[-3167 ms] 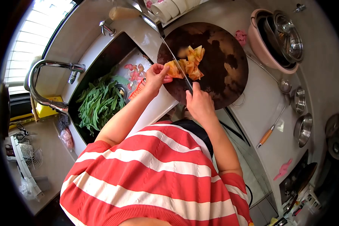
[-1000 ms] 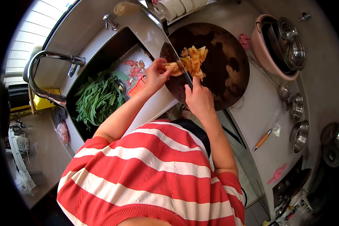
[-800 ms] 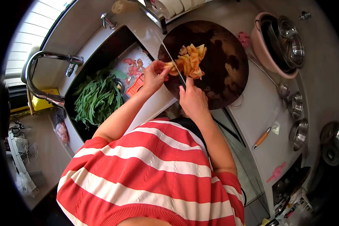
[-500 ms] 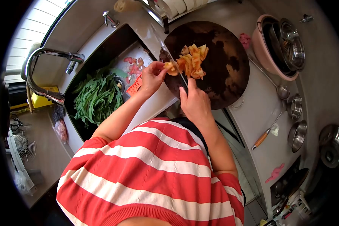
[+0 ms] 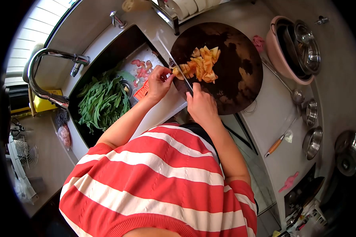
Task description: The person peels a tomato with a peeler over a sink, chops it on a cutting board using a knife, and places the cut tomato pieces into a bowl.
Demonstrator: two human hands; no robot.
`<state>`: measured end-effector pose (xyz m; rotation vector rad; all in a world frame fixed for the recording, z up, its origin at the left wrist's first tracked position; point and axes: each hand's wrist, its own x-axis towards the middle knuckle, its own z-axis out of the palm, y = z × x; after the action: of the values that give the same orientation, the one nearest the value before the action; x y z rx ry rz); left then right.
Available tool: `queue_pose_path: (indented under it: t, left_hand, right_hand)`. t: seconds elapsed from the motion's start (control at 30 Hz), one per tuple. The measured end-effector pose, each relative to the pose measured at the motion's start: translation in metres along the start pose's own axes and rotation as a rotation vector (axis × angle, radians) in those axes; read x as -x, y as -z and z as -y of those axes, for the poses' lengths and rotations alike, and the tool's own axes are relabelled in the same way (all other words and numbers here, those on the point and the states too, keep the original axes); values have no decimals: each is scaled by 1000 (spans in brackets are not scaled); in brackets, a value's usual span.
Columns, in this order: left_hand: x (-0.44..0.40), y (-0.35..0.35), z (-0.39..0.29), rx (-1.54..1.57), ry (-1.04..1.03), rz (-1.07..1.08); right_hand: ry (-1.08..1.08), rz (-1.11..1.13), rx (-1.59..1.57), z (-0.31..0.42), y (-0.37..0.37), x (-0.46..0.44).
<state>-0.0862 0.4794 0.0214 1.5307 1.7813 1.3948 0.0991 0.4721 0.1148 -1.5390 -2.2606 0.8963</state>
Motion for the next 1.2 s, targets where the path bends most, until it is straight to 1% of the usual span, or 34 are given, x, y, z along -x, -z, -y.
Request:
queue_pose_path:
  t: [0.03, 0.13, 0.23, 0.27, 0.3, 0.33, 0.43, 0.47, 0.5, 0.57, 0.67, 0.73, 0.83, 0.9, 0.97, 1.03, 1.07, 1.17, 1.2]
  left_hand:
    - [0, 1, 1, -10, -19, 5]
    - [-5, 2, 3, -18, -47, 1]
    - [-10, 1, 5, -40, -74, 68]
    - [-12, 0, 5, -59, -72, 89]
    - [-15, -2, 4, -78, -69, 110]
    - [-18, -8, 3, -56, -74, 81]
    - [-31, -17, 4, -47, -48, 175]
    - [-37, -19, 7, -79, -63, 216]
    - [-40, -18, 8, -112, -73, 259]
    - [-49, -10, -6, -132, -35, 366]
    - [-64, 0, -24, -201, 18, 419]
    - [-69, 0, -32, -144, -9, 320]
    - [-69, -9, -31, -70, -76, 181]
    - [-67, -24, -15, 32, -101, 91]
    - [-65, -36, -12, 65, -107, -2]
    - [-67, -44, -10, 34, -71, -43]
    - [-69, -48, -7, 38, -84, -51]
    - [-68, -53, -1, 17, -138, -98]
    - [-66, -57, 1, 14, -165, -92]
  right_hand:
    - [-9, 21, 45, -2, -4, -2]
    - [-7, 5, -3, -6, -4, -5]
    - [21, -31, -205, -11, 13, -1]
    - [28, -86, -257, -10, 20, 2]
    - [24, -148, -218, -10, 29, 4]
    - [-10, -201, -169, -15, 38, 4]
    - [-59, -393, 60, -45, 59, -6]
    - [-87, -413, 150, -64, 60, -11]
    - [-137, -381, 202, -73, 65, -14]
    - [-140, -295, 297, -93, 66, -12]
    - [-52, -213, 287, -91, 59, 4]
    - [-20, -204, 267, -90, 62, 11]
    - [-75, -326, 352, -102, 70, 3]
    - [-48, -405, 426, -121, 76, -8]
    - [-44, -361, 485, -140, 74, -15]
    - [80, -338, 513, -140, 77, -17]
    - [23, -270, 493, -139, 79, -18]
    - [96, -123, 443, -143, 90, -45]
    - [92, -125, 426, -140, 95, -52]
